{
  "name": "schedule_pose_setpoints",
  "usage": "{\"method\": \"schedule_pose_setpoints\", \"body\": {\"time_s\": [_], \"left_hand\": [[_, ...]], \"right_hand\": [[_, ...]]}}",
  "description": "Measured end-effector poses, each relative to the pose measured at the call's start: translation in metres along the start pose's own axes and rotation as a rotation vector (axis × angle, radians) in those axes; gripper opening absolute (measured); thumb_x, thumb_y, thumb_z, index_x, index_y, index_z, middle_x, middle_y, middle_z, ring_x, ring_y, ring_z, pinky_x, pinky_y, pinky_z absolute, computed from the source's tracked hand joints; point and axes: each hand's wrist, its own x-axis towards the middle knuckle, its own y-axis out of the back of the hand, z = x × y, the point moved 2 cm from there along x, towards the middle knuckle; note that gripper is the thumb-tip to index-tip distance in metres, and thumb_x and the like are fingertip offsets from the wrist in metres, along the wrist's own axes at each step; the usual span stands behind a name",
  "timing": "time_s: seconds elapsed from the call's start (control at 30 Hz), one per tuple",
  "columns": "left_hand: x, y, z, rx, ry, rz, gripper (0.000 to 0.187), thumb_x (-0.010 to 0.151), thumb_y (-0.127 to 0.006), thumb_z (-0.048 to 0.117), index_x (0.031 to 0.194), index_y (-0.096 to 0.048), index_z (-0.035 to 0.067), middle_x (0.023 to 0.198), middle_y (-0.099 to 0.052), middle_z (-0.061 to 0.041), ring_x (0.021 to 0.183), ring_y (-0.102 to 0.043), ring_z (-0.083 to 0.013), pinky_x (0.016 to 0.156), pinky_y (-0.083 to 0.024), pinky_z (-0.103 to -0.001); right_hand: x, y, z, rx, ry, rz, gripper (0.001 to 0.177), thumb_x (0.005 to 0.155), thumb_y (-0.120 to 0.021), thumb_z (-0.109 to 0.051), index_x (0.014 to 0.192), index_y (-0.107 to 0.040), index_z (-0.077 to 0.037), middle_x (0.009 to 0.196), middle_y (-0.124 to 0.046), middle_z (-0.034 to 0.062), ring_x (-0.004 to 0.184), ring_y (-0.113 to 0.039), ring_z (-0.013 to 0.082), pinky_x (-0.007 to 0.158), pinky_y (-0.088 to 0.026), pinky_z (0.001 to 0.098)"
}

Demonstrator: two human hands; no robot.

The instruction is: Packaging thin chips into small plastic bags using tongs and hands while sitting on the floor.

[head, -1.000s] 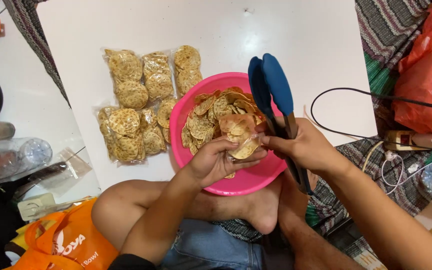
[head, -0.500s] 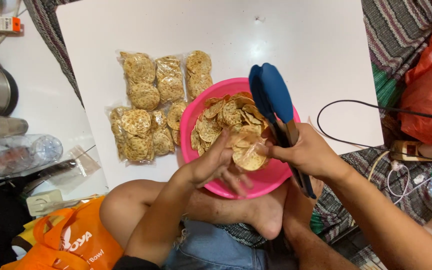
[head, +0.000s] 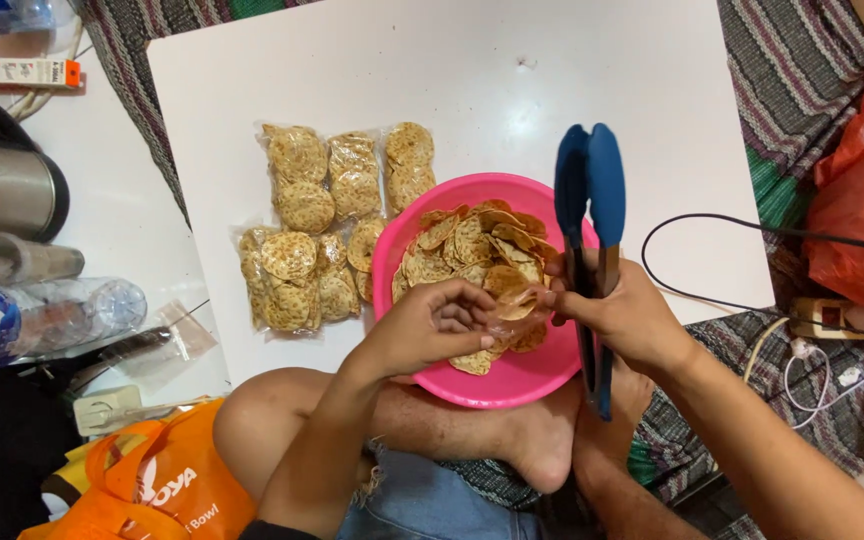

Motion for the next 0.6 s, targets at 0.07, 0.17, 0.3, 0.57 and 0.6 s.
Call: {"method": "schedule_pose_setpoints", "body": {"time_s": [0.07, 0.17, 0.3, 0.57, 0.6], "left_hand": [[-0.002, -0.004, 0.008, 0.005, 0.001, 0.023, 0.046, 0.078, -0.088, 0.005, 0.119, -0.068, -0.003, 0.099, -0.068, -0.013, 0.091, -0.070, -0.0181, 0.081, -0.062, -0.028], [-0.001, -0.010, 0.014, 0.040, -0.019, 0.055, 0.039, 0.079, -0.086, 0.004, 0.113, -0.070, -0.004, 0.095, -0.067, -0.013, 0.089, -0.068, -0.0180, 0.077, -0.062, -0.028], [0.000, -0.014, 0.019, 0.156, -0.069, 0.101, 0.021, 0.084, -0.083, 0.005, 0.101, -0.074, -0.003, 0.091, -0.066, -0.017, 0.086, -0.067, -0.0211, 0.069, -0.062, -0.030], [0.004, -0.019, 0.006, 0.046, -0.063, 0.160, 0.016, 0.084, -0.079, 0.002, 0.095, -0.069, -0.003, 0.078, -0.067, -0.013, 0.070, -0.069, -0.0161, 0.054, -0.057, -0.023], [0.005, -0.018, 0.004, 0.043, -0.081, 0.183, 0.016, 0.083, -0.080, 0.001, 0.093, -0.068, -0.002, 0.076, -0.066, -0.012, 0.067, -0.069, -0.0156, 0.052, -0.056, -0.023]], "right_hand": [[-0.001, -0.002, -0.001, 0.059, -0.005, 0.009, 0.031, 0.072, -0.084, 0.000, 0.101, -0.074, 0.003, 0.074, -0.072, 0.0181, 0.065, -0.072, 0.0296, 0.070, -0.056, 0.0367], [-0.002, -0.002, 0.002, 0.140, -0.001, 0.021, 0.035, 0.074, -0.081, 0.004, 0.107, -0.070, 0.007, 0.077, -0.071, 0.0192, 0.067, -0.074, 0.0319, 0.073, -0.059, 0.0401], [-0.003, -0.003, 0.004, 0.143, 0.025, 0.008, 0.035, 0.073, -0.081, 0.007, 0.106, -0.070, 0.007, 0.075, -0.070, 0.0187, 0.067, -0.075, 0.0309, 0.071, -0.060, 0.0402], [-0.007, -0.011, -0.006, -0.080, -0.010, -0.019, 0.020, 0.065, -0.086, 0.001, 0.084, -0.078, 0.001, 0.060, -0.070, 0.0162, 0.058, -0.067, 0.0244, 0.066, -0.053, 0.0321], [-0.009, -0.014, -0.009, -0.124, -0.010, -0.015, 0.018, 0.064, -0.089, -0.001, 0.076, -0.077, 0.002, 0.056, -0.068, 0.0159, 0.055, -0.064, 0.0245, 0.062, -0.052, 0.0326]]}}
